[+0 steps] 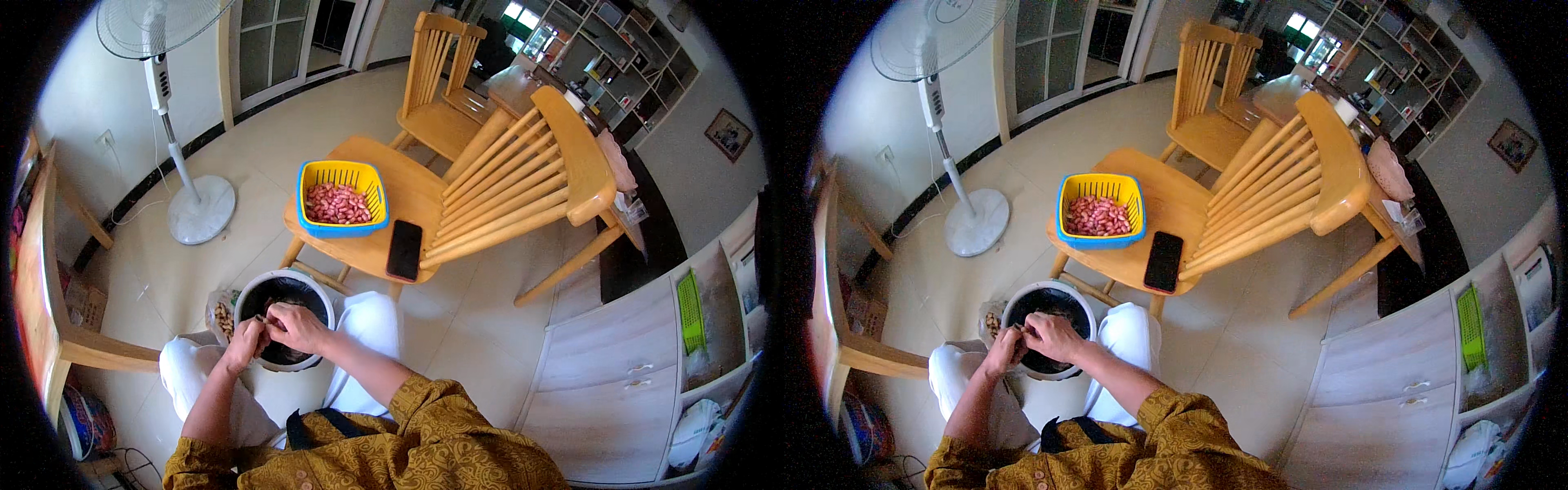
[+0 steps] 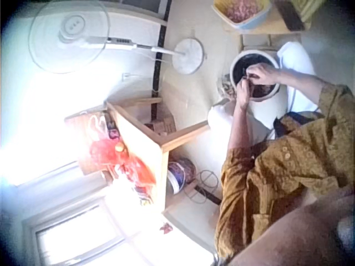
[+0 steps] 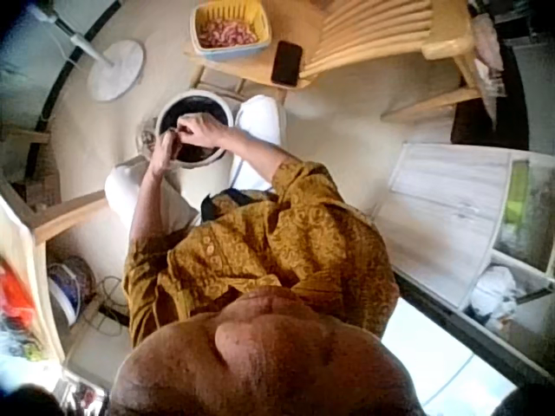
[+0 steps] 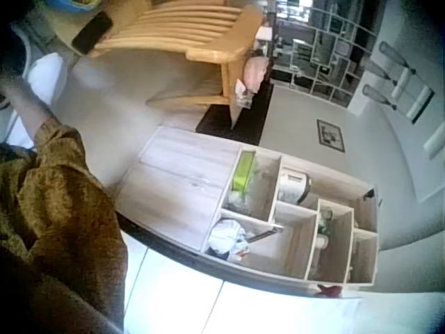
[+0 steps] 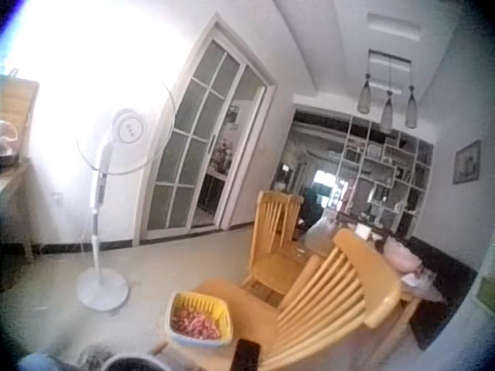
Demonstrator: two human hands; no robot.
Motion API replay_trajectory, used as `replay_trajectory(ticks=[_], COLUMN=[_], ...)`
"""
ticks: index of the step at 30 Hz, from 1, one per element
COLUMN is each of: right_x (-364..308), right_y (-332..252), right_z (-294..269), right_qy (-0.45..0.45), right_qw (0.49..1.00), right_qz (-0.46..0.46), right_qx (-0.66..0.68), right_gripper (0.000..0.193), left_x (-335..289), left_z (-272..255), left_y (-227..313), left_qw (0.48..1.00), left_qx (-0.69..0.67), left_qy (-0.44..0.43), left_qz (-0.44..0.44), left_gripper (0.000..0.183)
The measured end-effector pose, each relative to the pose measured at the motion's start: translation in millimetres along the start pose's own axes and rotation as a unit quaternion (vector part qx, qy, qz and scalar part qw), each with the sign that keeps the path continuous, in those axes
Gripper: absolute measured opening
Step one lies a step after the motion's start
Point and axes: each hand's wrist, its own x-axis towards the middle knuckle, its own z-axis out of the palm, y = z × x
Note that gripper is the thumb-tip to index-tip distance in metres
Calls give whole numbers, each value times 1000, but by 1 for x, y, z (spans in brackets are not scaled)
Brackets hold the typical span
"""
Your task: The person peels peanuts by hand, removing the shells and placing the kernels into a yellow basket while discarded shells go into a white container.
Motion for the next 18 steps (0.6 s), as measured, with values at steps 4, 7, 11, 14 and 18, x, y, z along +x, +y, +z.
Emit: replay_trajectory(ticks=[4,7,11,14,18], right_x=[-2,-3,-5,-7,-8], right_y=[-3,1,-3,-5,-5], right_z=[-2,4,5,6,14], right_qy=[-20,-51,-51,-21,17], right_qw=[999,999,998,999,999], right_qz=[-39,-8,-27,-23,3], right_qx=[8,-3,-38,-32,-31], right_gripper=[20,21,20,17,16], left_x=[-5,-3,-5,1,0], left_z=[0,-3,3,3,12], left_y=[2,-4,-13,-21,-18], left_qw=[1000,998,1000,999,997], left_qx=[-14,-43,-26,-24,-29], left_qy=[-19,-30,-10,1,45], left_qz=[-8,-36,2,36,55], left_gripper=[31,30,29,28,28])
